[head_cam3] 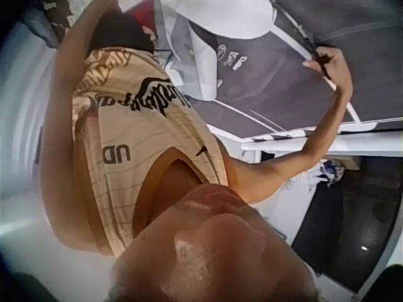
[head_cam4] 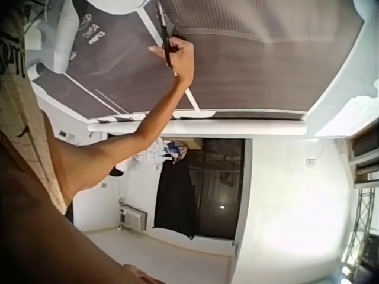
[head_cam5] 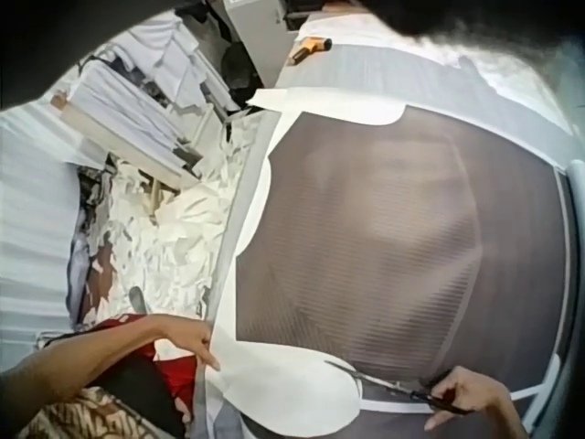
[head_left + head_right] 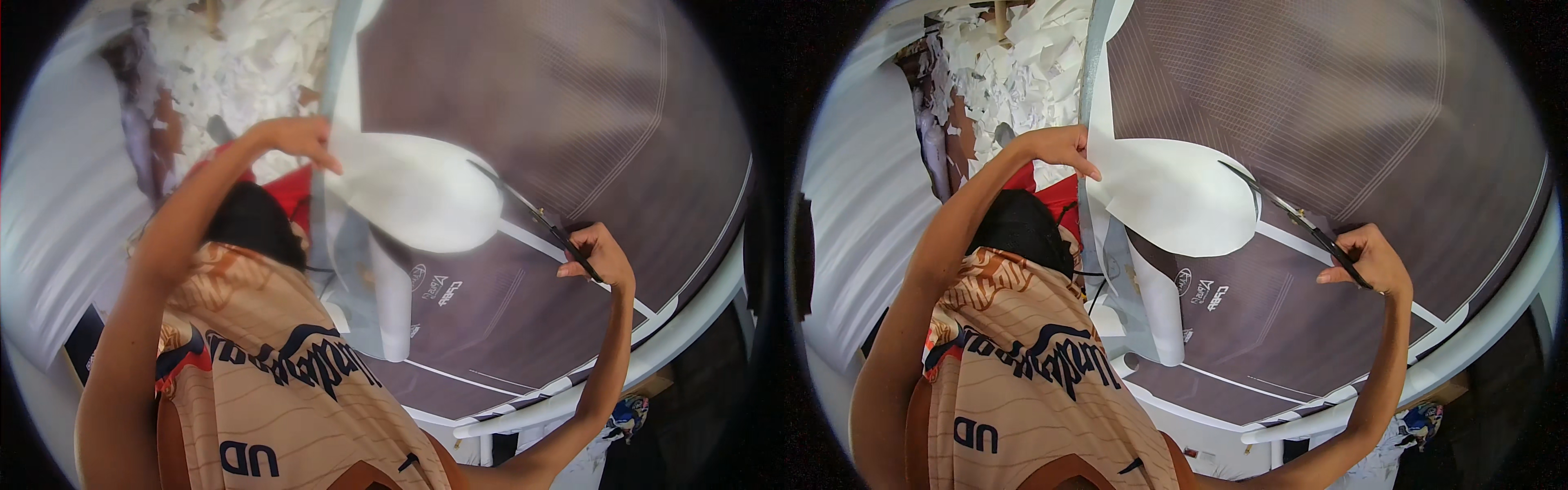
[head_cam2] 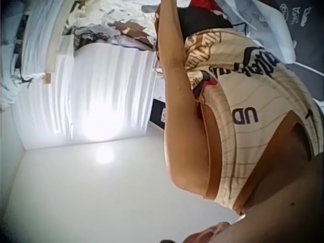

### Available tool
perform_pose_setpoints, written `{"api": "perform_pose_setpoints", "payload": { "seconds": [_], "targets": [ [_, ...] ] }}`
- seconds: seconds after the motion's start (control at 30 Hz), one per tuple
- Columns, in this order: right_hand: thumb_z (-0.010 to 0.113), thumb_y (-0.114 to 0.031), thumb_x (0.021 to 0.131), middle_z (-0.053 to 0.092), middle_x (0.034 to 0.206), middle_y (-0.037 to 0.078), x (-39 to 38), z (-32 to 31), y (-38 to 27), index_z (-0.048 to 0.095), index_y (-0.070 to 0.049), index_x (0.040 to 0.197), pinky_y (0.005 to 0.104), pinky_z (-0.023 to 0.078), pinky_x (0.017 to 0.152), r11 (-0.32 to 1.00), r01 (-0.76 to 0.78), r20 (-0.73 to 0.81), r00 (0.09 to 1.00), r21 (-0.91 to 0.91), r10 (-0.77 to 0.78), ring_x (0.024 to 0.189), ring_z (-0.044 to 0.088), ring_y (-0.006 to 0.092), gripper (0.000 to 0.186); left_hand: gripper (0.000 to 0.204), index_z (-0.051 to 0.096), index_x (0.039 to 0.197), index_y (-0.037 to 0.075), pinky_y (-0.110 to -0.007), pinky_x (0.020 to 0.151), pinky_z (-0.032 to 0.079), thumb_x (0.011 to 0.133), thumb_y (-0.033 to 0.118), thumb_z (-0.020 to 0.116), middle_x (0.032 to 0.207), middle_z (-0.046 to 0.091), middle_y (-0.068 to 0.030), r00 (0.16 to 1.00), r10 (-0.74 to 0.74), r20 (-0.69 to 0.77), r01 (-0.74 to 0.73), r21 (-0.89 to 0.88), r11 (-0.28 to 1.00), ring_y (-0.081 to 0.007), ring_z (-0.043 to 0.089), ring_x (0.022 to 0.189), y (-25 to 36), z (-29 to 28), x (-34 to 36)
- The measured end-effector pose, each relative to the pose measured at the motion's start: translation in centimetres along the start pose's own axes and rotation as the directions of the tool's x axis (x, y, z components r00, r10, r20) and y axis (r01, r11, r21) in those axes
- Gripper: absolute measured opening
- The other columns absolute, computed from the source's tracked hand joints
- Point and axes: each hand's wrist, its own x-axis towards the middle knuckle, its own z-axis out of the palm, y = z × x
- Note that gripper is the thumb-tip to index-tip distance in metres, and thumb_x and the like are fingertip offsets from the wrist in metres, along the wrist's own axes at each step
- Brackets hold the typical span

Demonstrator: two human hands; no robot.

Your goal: Cutting out printed clothing patterns from a large roll of fabric using scissors.

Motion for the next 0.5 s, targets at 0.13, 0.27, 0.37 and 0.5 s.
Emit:
{"api": "perform_pose_setpoints", "payload": {
  "seconds": [0.13,0.27,0.37,0.5],
  "targets": [
    [0.096,-0.028,0.066,0.048,0.052,-0.004,1.2,-0.3,-1.1,0.059,-0.003,0.062,0.0239,0.030,0.044,0.993,0.086,0.022,0.996,-0.080,-0.084,0.047,0.043,0.0050,0.045,0.030,0.074,0.093,-0.001,-0.024,0.065,0.053,0.086,0.027,0.082,0.078,0.070,-0.0030,1.000,0.024,-0.003,-0.024,-0.046,0.999,-0.0097,0.064,0.068,-0.3,-0.1,-0.2],
    [0.096,-0.030,0.065,0.049,0.053,-0.003,2.0,-0.3,-3.3,0.060,-0.003,0.063,0.0239,0.031,0.044,0.998,0.041,0.041,0.998,-0.044,-0.039,0.047,0.044,0.0052,0.046,0.032,0.077,0.100,0.003,-0.023,0.062,0.051,0.088,0.033,0.077,0.078,0.073,-0.0035,0.998,0.068,0.007,-0.068,0.041,0.997,-0.0100,0.067,0.069,-0.8,0.0,0.1],
    [0.098,-0.026,0.063,0.039,0.052,-0.007,2.6,-0.2,-5.0,0.053,-0.007,0.057,0.0271,0.027,0.047,0.997,0.004,0.030,1.000,-0.082,-0.002,0.050,0.036,0.0056,0.049,0.031,0.076,0.099,0.001,-0.024,0.064,0.053,0.088,0.030,0.078,0.079,0.072,-0.0040,0.999,0.041,0.016,-0.042,0.045,0.998,-0.0104,0.066,0.069,-1.1,0.0,0.3],
    [0.097,-0.028,0.063,0.043,0.053,-0.006,4.6,-0.2,-7.5,0.055,-0.006,0.059,0.0258,0.027,0.047,0.990,0.015,0.081,0.997,-0.139,-0.003,0.050,0.039,0.0050,0.048,0.031,0.075,0.101,-0.001,-0.025,0.066,0.055,0.088,0.027,0.079,0.080,0.071,-0.0043,0.998,0.061,0.004,-0.061,0.008,0.998,-0.0106,0.065,0.071,-1.0,0.0,0.0]
  ]
}}
